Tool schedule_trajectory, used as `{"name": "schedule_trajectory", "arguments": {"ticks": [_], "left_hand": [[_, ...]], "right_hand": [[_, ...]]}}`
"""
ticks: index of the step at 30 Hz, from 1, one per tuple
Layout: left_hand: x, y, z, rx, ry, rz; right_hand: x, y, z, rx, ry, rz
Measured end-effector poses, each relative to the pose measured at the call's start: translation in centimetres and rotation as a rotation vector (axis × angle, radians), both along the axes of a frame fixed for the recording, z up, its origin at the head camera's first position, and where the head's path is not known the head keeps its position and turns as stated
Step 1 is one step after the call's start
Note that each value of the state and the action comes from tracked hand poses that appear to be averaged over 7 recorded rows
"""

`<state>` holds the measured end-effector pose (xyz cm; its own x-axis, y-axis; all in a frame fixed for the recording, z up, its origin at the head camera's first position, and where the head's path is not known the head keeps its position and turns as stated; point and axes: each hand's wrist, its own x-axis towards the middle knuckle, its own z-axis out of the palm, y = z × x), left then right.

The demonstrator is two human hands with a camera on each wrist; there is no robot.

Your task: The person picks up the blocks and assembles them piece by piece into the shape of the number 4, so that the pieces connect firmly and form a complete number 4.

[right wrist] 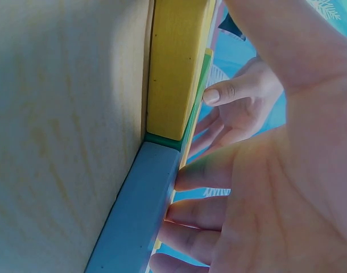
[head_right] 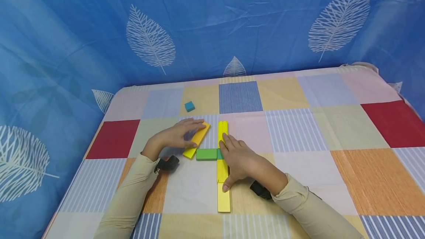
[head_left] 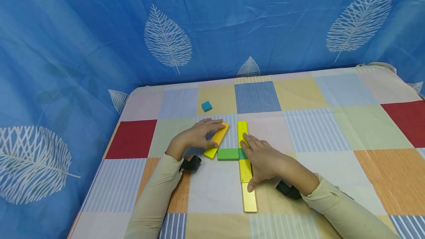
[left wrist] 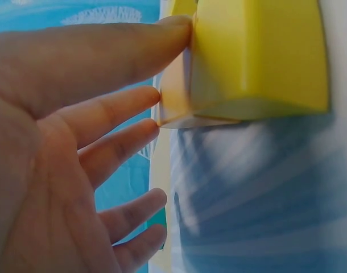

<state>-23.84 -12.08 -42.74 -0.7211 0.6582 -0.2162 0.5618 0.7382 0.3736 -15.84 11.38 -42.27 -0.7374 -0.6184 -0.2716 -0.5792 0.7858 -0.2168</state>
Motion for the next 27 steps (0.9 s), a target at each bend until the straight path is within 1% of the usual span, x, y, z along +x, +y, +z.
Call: {"name": "schedule_trajectory", "arguments": {"ticks": [5, 8, 10, 13, 15, 17, 22, 24, 27], "left_hand": [[0.2, 0.0, 0.2, 0.001, -0.008, 0.013], [0.1, -0.1, 0.3, -0.007, -0.002, 0.024], [-0.1, -0.2, 0.4, -0.001, 0.0, 0.044], [-0.5, -0.6, 0.6, 0.01, 0.008, 0.094], [-1.0, -0.8, 0.8, 0.027, 0.017, 0.143], [-1.5, -1.0, 1.0, 0.034, 0.045, 0.178], [-3.4, -1.2, 1.0, 0.049, 0.139, 0.224], [-4.2, -1.3, 0.9, 0.046, 0.168, 0.255], [-5.3, -1.2, 0.8, 0.01, 0.196, 0.322]], "right_hand": [[0.1, 0.0, 0.0, 0.001, -0.004, 0.001], [0.2, 0.0, -0.1, 0.001, -0.003, -0.004], [0.1, 0.0, -0.1, 0.001, -0.005, -0.007], [0.1, -0.1, -0.1, -0.002, -0.018, -0.011], [0.0, -0.2, -0.1, -0.006, -0.025, -0.012], [0.0, -0.2, -0.1, -0.008, -0.024, -0.013], [0.1, -0.1, -0.1, -0.005, -0.016, -0.014], [0.1, -0.1, -0.1, -0.001, -0.018, -0.013], [0.2, -0.2, -0.1, 0.003, -0.024, -0.012]]}}
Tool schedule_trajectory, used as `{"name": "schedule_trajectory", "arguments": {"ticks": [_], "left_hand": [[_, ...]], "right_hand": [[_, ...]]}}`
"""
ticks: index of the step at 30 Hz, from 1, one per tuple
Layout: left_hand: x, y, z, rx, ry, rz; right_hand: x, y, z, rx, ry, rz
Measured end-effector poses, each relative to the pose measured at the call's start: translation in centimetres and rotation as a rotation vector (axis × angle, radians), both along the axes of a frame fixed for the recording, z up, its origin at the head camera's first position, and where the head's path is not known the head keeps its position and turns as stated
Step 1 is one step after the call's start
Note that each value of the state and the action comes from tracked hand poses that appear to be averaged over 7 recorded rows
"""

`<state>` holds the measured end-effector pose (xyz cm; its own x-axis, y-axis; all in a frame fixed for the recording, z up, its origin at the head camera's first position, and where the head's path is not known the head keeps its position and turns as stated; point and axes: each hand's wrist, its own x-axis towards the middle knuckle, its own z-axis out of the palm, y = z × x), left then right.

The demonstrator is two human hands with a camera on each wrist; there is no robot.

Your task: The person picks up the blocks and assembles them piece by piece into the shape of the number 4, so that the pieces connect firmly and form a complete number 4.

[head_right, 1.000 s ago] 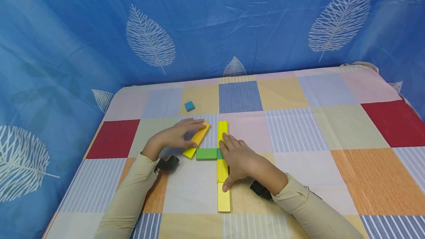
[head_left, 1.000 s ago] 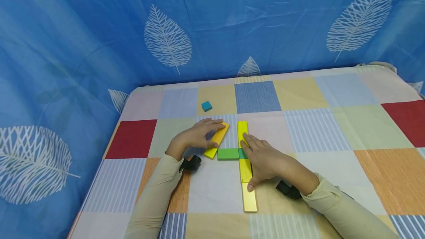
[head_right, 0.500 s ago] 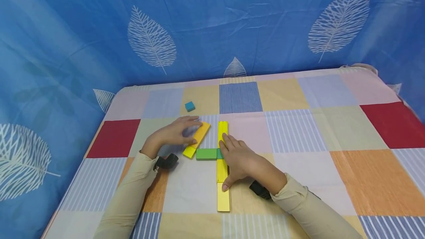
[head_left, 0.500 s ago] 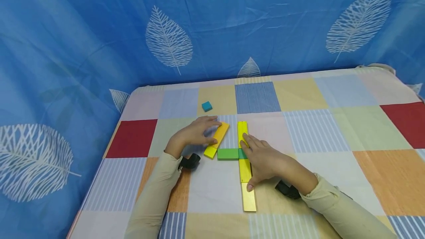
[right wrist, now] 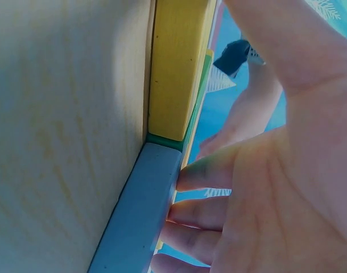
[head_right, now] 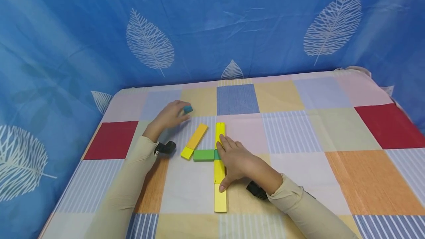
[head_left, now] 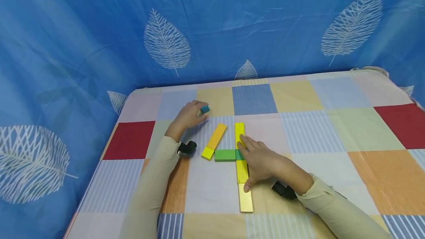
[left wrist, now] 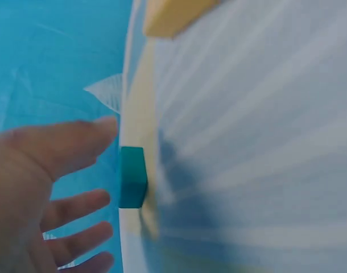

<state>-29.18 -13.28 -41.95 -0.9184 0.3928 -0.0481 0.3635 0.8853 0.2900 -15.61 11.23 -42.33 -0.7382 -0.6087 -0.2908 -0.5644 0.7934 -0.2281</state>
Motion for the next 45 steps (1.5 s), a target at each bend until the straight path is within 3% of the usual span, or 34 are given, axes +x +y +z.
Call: {"name": "schedule_trajectory", "arguments": {"ticks": [4, 8, 14, 22, 33, 39, 45], "left_hand": [[-1.3, 0.3, 0.1, -0.103, 0.007, 0.071], [-2.0, 0.4, 0.3, -0.204, 0.006, 0.084], [-2.1, 0.5, 0.3, -0.222, 0.017, 0.072], [-1.8, 2.5, 1.1, -0.173, 0.026, 0.001], [-0.4, 5.7, 1.7, -0.096, 0.038, -0.147], [-0.4, 6.6, 1.6, -0.121, -0.006, -0.202], [-0.5, 7.0, 1.5, -0.165, -0.026, -0.217]], "right_hand": [[0.0, -0.2, 0.1, 0.001, -0.002, -0.003], [-0.1, -0.4, 0.2, 0.0, -0.004, -0.001], [-0.2, -0.6, 0.3, 0.008, -0.006, 0.005], [-0.3, -0.5, 0.4, 0.014, -0.005, -0.004], [-0.4, -0.4, 0.7, 0.023, -0.002, -0.012], [-0.6, -0.3, 0.7, 0.018, -0.001, -0.016], [-0.6, -0.3, 0.8, 0.011, -0.002, -0.014]]}}
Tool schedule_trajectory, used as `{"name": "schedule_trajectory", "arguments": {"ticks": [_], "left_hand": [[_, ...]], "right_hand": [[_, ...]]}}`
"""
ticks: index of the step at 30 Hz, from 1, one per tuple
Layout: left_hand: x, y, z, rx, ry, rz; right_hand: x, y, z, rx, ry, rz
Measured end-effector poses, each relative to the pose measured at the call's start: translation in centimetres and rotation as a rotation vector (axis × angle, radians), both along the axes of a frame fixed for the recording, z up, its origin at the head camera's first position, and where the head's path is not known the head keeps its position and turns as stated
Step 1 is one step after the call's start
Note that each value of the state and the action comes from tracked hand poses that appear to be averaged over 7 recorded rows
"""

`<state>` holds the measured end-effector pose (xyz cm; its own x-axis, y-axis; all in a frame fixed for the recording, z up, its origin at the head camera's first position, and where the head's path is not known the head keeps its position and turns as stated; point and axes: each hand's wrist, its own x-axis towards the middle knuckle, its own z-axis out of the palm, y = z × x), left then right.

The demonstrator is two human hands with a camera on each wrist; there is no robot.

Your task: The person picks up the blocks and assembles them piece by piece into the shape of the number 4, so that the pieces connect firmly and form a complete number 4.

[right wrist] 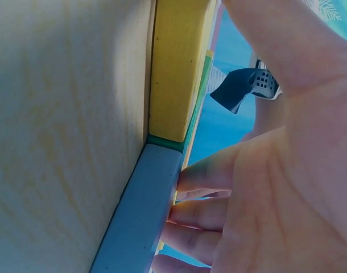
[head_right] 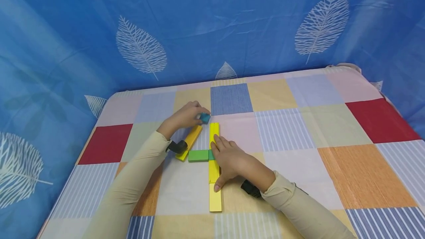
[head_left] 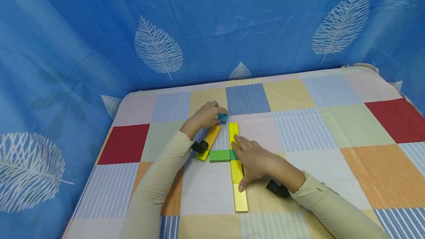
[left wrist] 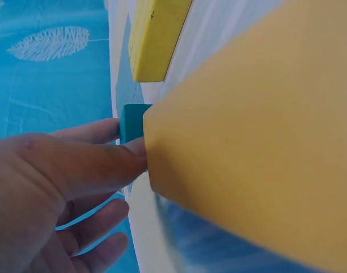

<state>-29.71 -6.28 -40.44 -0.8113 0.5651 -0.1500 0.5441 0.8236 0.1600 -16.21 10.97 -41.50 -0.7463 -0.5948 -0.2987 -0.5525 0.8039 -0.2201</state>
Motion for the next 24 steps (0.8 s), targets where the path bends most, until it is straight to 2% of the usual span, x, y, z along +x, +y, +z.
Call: {"name": "schedule_trajectory", "arguments": {"ticks": [6, 10, 24], "left_hand": [[-0.09, 0.06, 0.13, -0.037, -0.043, 0.014], [-0.15, 0.03, 0.38, -0.029, -0.05, 0.02], [0.12, -0.43, 0.13, 0.022, 0.001, -0.079]], "right_hand": [[-0.03, -0.07, 0.09, 0.009, -0.007, 0.002], [0.0, -0.09, 0.19, 0.007, -0.012, -0.001], [-0.11, -0.13, 0.44, 0.012, -0.025, -0.003]]}}
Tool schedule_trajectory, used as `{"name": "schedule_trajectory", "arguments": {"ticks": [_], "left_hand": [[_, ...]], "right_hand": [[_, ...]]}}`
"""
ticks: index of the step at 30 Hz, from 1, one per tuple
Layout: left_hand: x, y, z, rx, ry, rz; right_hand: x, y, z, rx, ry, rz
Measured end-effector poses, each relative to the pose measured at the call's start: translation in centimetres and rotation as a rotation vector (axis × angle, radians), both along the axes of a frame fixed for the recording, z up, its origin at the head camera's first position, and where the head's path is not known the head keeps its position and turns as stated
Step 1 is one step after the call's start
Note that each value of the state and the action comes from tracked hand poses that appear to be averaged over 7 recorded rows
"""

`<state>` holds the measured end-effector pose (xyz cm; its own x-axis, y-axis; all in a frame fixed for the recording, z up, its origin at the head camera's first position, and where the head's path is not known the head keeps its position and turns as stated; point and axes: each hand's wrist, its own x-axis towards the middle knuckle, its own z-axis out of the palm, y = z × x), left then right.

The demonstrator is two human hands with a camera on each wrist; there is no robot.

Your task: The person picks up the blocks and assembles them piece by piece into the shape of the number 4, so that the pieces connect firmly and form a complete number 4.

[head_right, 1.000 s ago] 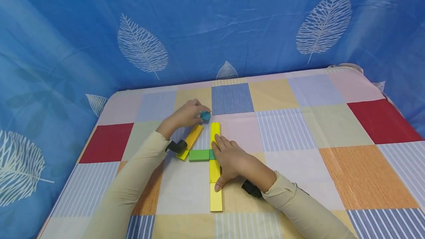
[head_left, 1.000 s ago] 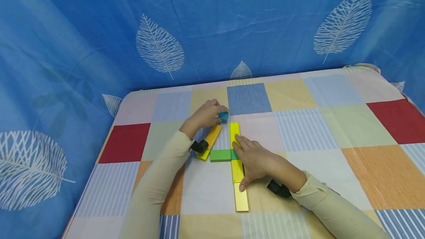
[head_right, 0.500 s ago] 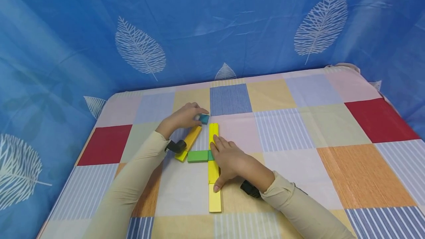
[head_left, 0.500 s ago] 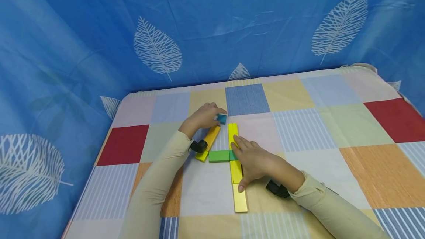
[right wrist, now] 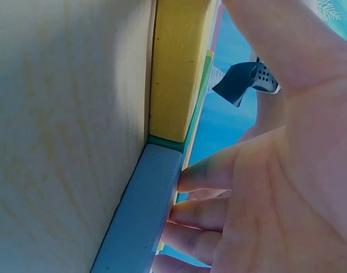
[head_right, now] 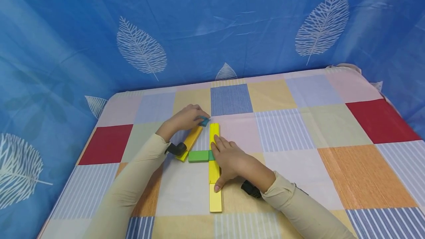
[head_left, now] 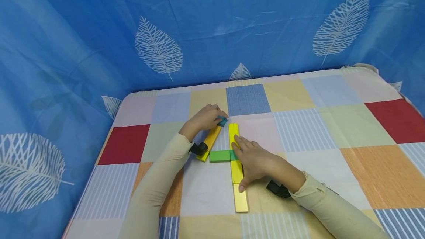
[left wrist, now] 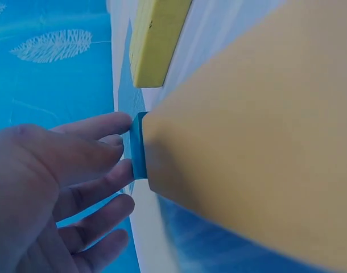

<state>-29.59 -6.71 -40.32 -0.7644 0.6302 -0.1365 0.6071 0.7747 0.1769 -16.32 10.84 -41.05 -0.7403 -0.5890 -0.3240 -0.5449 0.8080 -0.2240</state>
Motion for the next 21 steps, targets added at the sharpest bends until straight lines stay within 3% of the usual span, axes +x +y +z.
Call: {"name": "schedule_trajectory", "arguments": {"ticks": [21], "left_hand": [[1.1, -0.9, -0.5, 0.036, 0.003, 0.026]], "right_hand": [[0.1, 0.0, -0.1, 0.008, 0.006, 0.008]]}}
